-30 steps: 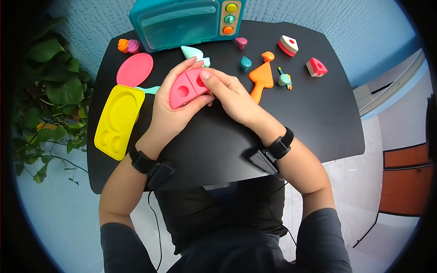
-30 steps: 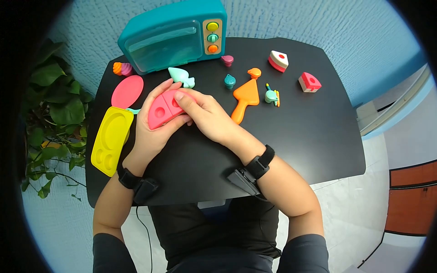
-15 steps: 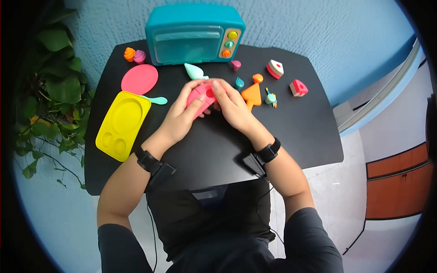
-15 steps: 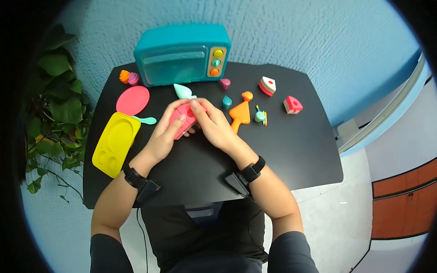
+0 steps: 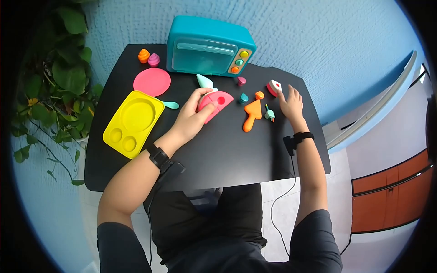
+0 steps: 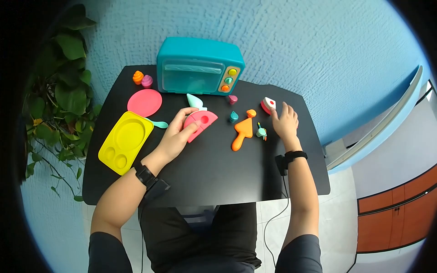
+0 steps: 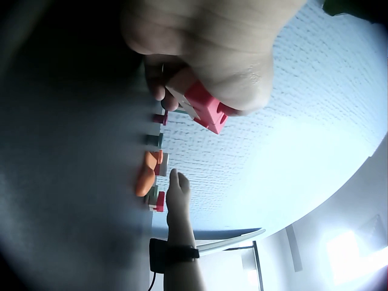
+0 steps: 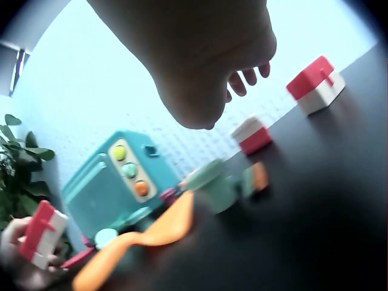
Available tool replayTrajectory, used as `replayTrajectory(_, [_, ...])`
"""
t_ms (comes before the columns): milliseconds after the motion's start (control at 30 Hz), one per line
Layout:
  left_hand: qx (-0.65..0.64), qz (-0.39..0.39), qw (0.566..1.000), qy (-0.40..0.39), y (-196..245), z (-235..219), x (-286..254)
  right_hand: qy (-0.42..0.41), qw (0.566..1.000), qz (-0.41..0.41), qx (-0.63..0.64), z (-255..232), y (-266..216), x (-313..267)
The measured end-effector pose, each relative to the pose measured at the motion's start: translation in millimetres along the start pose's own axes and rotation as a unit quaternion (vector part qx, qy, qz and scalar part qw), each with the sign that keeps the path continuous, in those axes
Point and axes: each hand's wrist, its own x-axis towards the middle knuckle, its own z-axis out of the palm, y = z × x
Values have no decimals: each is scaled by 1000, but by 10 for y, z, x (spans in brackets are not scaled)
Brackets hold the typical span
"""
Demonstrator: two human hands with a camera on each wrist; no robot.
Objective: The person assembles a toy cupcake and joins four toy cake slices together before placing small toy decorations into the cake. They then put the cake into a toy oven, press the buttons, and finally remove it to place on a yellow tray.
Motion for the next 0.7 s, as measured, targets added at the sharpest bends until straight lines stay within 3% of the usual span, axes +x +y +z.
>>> replayTrajectory(33, [0,1,1000,3,-10,-7,-4,0,1000,-3,1,-12,22,18])
replayTrajectory(100, [-29,-34,999,-16,-16,-21,-9,-95,994,50,-9,-45,29,39])
replayTrajectory(167, [-15,-33,999,-18,-1,-18,-32,-105,993,53,-17,-36,-56,65])
replayTrajectory(233, [94,8,994,-60,-5,-8,-63,-130,989,53,-49,-124,-258,63])
replayTrajectory(333, [146,16,987,-68,-12,-8,-60,-153,987,6,-54,-154,-344,114])
replayTrajectory(433, [195,23,978,-69,10,-25,-67,-109,992,-60,4,36,-172,187])
replayTrajectory(600, [252,80,963,-49,-51,-20,-47,-61,995,-73,17,-43,-94,119])
replayTrajectory(700, [234,77,969,-27,-61,-14,-56,-21,993,-102,53,-36,-62,164])
